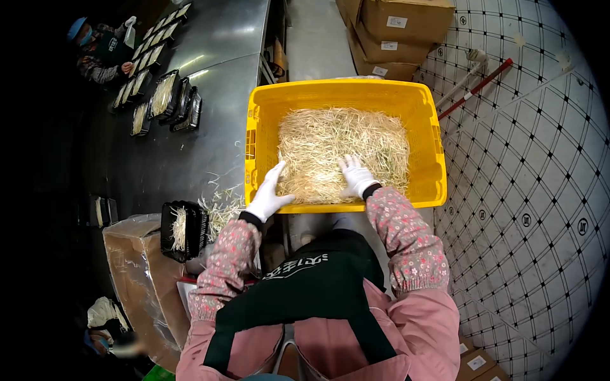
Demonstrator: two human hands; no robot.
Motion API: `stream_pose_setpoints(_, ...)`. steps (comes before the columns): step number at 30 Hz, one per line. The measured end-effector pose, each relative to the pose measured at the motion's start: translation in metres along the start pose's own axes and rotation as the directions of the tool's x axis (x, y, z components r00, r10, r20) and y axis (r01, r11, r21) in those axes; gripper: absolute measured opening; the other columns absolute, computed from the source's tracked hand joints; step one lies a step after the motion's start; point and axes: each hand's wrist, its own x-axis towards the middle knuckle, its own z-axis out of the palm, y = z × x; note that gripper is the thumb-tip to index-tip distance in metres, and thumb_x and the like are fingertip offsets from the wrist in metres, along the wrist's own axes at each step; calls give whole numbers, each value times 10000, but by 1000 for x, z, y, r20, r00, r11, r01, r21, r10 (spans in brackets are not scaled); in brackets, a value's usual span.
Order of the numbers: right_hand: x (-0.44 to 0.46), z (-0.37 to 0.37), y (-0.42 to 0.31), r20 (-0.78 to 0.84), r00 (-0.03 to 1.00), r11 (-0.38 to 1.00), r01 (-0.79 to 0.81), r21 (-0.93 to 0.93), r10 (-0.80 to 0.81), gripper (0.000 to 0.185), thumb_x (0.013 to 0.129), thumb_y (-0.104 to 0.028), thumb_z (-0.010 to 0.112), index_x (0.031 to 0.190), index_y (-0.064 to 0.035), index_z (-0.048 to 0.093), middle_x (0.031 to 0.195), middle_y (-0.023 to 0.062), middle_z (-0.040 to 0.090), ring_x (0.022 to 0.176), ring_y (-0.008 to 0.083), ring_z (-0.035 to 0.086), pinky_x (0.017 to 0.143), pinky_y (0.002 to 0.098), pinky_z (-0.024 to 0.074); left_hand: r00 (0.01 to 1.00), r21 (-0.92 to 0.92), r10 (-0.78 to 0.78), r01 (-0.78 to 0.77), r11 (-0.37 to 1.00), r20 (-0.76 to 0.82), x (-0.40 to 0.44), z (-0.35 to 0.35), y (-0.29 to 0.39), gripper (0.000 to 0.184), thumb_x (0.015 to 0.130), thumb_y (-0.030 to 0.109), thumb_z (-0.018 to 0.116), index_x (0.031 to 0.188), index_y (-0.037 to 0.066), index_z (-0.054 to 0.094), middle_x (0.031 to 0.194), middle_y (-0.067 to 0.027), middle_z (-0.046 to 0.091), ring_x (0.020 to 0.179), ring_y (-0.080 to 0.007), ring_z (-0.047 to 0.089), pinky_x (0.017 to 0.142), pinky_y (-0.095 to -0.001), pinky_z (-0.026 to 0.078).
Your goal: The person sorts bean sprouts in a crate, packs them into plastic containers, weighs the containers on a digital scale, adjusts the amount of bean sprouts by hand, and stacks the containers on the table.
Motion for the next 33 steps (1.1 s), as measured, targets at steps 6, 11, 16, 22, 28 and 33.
stream_pose_setpoints(6, 37, 15, -13, 233, 971, 998, 54, 7, -55, 1314, 467, -392, 916, 1479, -92, 134, 1526, 213, 150, 1391, 419, 198, 1045, 494, 352, 849, 351, -144, -52, 935, 508, 88, 60, -24, 1339, 493, 201, 899, 1501, 121, 22, 1540, -217, 59, 1414, -355, 164, 1131, -352, 256)
stream_pose_setpoints(11, 68, 30, 12, 148, 981, 986, 108, 125, -126, 1049, 593, -352, 848, 1420, -81, 262, 1450, 162, 298, 1294, 364, 360, 987, 443, 424, 719, 476, -351, 32, 879, 599, 122, 88, -42, 1276, 538, 212, 878, 1509, 199, 49, 1528, -192, 148, 1383, -356, 244, 1094, -356, 321)
stream_pose_setpoints(16, 100, -1, 38, 258, 944, 960, 144, 242, -207, 887, 629, -291, 828, 1362, -60, 387, 1361, 120, 428, 1180, 331, 495, 951, 429, 462, 740, 299, -337, 191, 935, 581, 149, 73, -75, 1121, 596, 254, 854, 1483, 93, 188, 1377, -232, 412, 1245, -329, 449, 1040, -332, 380)
stream_pose_setpoints(22, 54, 14, 9, 216, 971, 995, 98, 11, -98, 1416, 459, -401, 916, 1495, -114, -6, 1521, 200, 136, 1366, 379, 256, 971, 487, 429, 785, 512, -339, 32, 858, 519, 108, 94, -44, 1419, 456, 250, 915, 1495, 115, -42, 1529, -215, 97, 1357, -434, 244, 1125, -439, 261)
stream_pose_setpoints(28, 73, 48, 24, -132, 986, 990, 111, 91, -98, 752, 766, -9, 600, 1425, -34, 241, 1189, 184, 509, 1026, 310, 573, 740, 372, 524, 706, 547, -614, 377, 748, 354, 134, 107, -42, 1139, 622, 224, 822, 1490, 140, 89, 1378, -207, 417, 1126, -357, 548, 910, -416, 479)
stream_pose_setpoints(33, 65, 32, 35, 40, 991, 970, 115, 215, -126, 369, 733, -1, 604, 1087, -34, 505, 981, 172, 612, 929, 334, 616, 738, 411, 522, 714, 566, -577, 305, 766, 396, 130, 94, -34, 665, 682, 255, 746, 1258, 86, 458, 1085, -198, 620, 971, -342, 627, 836, -401, 498)
